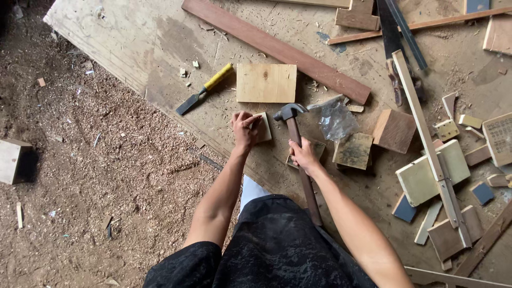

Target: The person assembles small wooden blocks by inserting nails and hammering them into place. They handle a plastic bag of nails, position the blocks, and use a hammer to secure the nails, repeating the process for multiple blocks.

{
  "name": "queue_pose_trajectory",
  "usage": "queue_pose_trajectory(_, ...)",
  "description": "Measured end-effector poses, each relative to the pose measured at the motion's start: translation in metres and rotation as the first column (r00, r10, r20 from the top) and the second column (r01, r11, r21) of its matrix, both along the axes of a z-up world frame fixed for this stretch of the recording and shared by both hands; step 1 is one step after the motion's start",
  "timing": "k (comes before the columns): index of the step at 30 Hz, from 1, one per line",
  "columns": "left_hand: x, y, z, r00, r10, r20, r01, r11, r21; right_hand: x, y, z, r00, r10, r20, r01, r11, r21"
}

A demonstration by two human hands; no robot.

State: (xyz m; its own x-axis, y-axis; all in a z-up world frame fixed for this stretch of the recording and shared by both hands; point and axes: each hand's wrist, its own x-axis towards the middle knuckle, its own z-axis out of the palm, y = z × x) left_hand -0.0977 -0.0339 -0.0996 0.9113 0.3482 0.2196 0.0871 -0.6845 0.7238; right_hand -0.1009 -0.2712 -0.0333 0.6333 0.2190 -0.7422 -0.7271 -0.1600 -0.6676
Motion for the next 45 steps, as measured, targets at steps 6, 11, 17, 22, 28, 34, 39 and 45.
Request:
queue_pose_trajectory(6,-0.003,0.005,-0.010,0.999,-0.037,-0.039,0.038,0.999,0.003,-0.004,0.000,0.004,0.997,-0.068,-0.038,0.070,0.997,0.041)
queue_pose_trajectory(11,0.000,0.004,0.001,0.997,-0.058,-0.054,0.062,0.995,0.075,-0.012,-0.001,0.001,0.971,0.115,0.211,-0.078,0.981,-0.176)
queue_pose_trajectory(17,0.001,0.001,0.013,0.994,-0.033,-0.102,0.040,0.996,0.077,-0.016,-0.009,-0.009,0.879,0.274,0.391,-0.174,0.946,-0.272)
queue_pose_trajectory(22,-0.001,0.000,0.008,0.998,-0.040,-0.047,0.042,0.998,0.052,-0.020,-0.013,-0.010,0.907,0.291,0.305,-0.205,0.937,-0.285)
queue_pose_trajectory(28,0.002,0.002,-0.005,0.998,0.002,-0.070,-0.001,1.000,0.006,-0.017,-0.013,-0.002,0.897,0.297,0.327,-0.206,0.936,-0.286)
queue_pose_trajectory(34,-0.002,0.002,-0.003,1.000,0.002,0.001,-0.002,1.000,-0.028,-0.021,-0.016,0.001,0.882,0.293,0.368,-0.183,0.935,-0.305)
queue_pose_trajectory(39,0.002,-0.001,0.009,0.999,-0.037,0.012,0.035,0.995,0.094,-0.019,-0.018,-0.002,0.874,0.330,0.356,-0.206,0.916,-0.345)
queue_pose_trajectory(45,0.007,-0.006,0.021,0.999,-0.029,-0.036,0.035,0.983,0.182,-0.014,-0.007,0.001,0.804,0.399,0.440,-0.238,0.895,-0.378)
